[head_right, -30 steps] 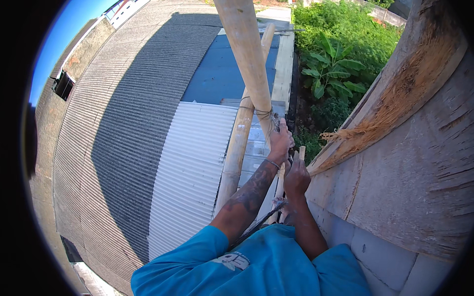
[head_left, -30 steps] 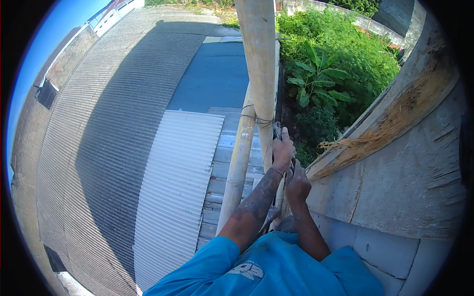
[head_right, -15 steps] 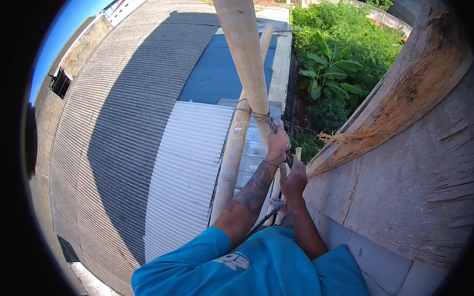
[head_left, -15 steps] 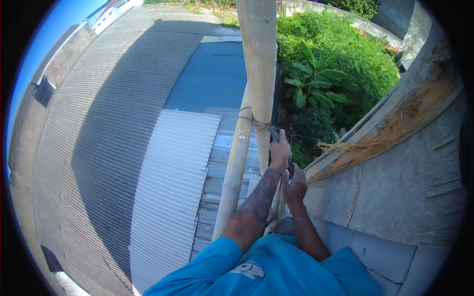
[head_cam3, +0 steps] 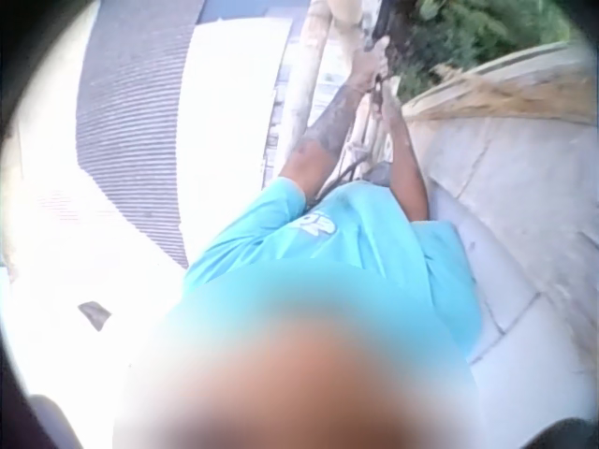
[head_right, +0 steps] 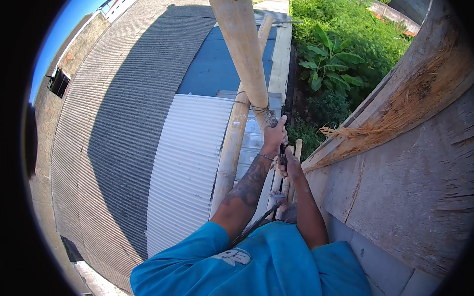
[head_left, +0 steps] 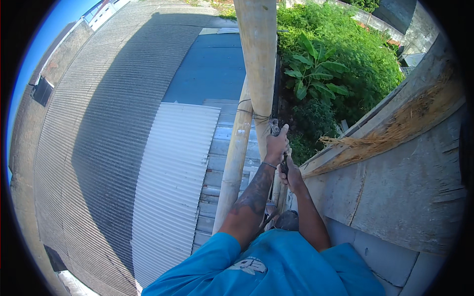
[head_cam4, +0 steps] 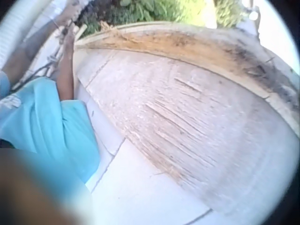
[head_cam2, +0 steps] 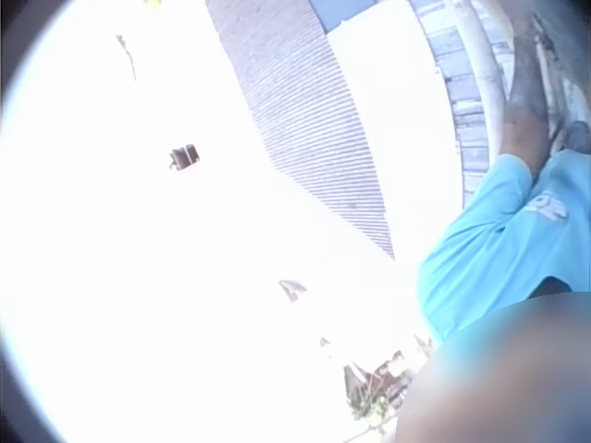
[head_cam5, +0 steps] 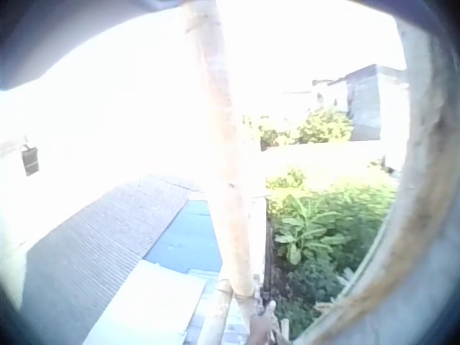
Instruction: Using wire and pliers to secure bamboo poles for a scaffolding structure at height.
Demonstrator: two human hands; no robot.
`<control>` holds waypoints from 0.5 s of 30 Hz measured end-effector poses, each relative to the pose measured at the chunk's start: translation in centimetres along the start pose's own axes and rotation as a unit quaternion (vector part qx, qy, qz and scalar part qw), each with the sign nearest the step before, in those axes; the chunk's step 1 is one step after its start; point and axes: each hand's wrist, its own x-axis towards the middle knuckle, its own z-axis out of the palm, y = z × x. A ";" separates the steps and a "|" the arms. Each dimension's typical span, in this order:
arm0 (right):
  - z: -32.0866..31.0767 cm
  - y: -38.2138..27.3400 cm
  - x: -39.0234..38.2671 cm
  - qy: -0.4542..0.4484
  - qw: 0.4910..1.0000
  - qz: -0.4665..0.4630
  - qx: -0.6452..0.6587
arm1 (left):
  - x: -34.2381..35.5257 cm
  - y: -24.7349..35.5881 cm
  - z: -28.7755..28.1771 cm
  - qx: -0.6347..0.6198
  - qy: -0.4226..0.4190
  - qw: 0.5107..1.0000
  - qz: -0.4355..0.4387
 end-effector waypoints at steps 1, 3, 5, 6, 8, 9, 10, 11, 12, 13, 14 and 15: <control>-0.2 1.4 1.4 0.001 1.000 0.000 -0.001 | 0.7 -0.6 -0.3 -0.001 -0.001 1.000 0.000; 0.6 3.5 3.2 0.319 0.810 -0.328 -0.369 | 1.8 -1.4 0.0 0.001 0.002 0.999 0.049; 2.3 3.3 2.6 0.354 0.785 -0.336 -0.380 | 2.3 -1.9 -0.1 -0.030 -0.002 0.998 0.054; 2.4 3.4 2.9 0.387 0.700 -0.417 -0.432 | 2.6 -1.9 0.2 -0.059 -0.011 0.996 0.063; 1.7 3.5 3.6 0.417 0.625 -0.452 -0.480 | 2.8 -2.3 1.1 -0.076 -0.001 0.994 0.073; 0.9 3.1 3.9 0.419 0.624 -0.451 -0.481 | 3.0 -2.5 1.7 -0.091 0.012 0.992 0.084; 0.3 2.5 4.0 0.434 0.602 -0.446 -0.501 | 3.0 -2.7 2.1 -0.091 0.016 0.992 0.083; 0.0 1.5 3.8 0.448 0.578 -0.441 -0.520 | 3.1 -2.7 2.6 -0.122 0.040 0.988 0.085; -0.3 0.6 3.2 0.436 0.557 -0.458 -0.538 | 3.1 -2.6 3.0 -0.152 0.065 0.982 0.087; -1.3 0.3 3.2 0.437 0.557 -0.457 -0.538 | 3.4 -3.0 3.4 -0.152 0.064 0.983 0.086; -2.2 0.3 3.5 0.390 0.591 -0.444 -0.549 | 4.0 -3.2 3.3 -0.139 0.100 0.981 0.090; -2.6 0.6 4.1 0.341 0.623 -0.429 -0.558 | 4.4 -3.5 3.1 -0.125 0.136 0.978 0.095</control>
